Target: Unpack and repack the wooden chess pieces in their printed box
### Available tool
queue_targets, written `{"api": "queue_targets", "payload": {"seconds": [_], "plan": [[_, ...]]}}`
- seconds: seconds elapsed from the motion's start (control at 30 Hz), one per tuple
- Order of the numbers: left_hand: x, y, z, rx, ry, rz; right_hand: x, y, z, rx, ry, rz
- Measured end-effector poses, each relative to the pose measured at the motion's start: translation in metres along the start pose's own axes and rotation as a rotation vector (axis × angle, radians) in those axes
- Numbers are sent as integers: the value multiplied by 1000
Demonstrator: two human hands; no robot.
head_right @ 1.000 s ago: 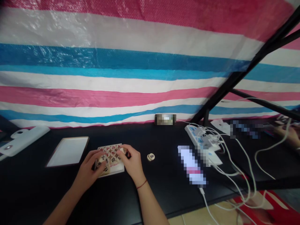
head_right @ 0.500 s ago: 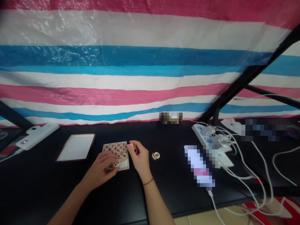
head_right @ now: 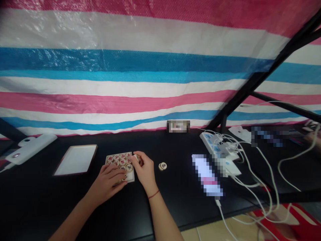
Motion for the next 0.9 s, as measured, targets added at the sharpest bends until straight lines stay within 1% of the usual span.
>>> {"api": "queue_targets", "payload": {"seconds": [0.3,0.47,0.63,0.73,0.83,0.9], "plan": [[-2,-4,-4,22,53,8,1,-2,0,22,20,29],[-1,-5,-4,43,61,6,10,-8,-3,97,125,71],[0,-1,-2,35,47,-57,20,-4,-15,100,210,12],[9,2,-2,11,81,-113,25,-1,-22,114,260,-32],[24,4,-4,-20,183,-127,28,0,-27,138,299,-60],[32,4,-5,-6,236,-125,29,0,-29,155,310,-71]]}}
Point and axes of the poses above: each hand's wrist, its own z-axis towards the middle knuckle, its own y-axis out of the back of the hand, x = y × z, the point moved 5 cm from there along z, towards the middle knuckle, and after that the axes turned 13 degrees about y, right-handed, at the moved point
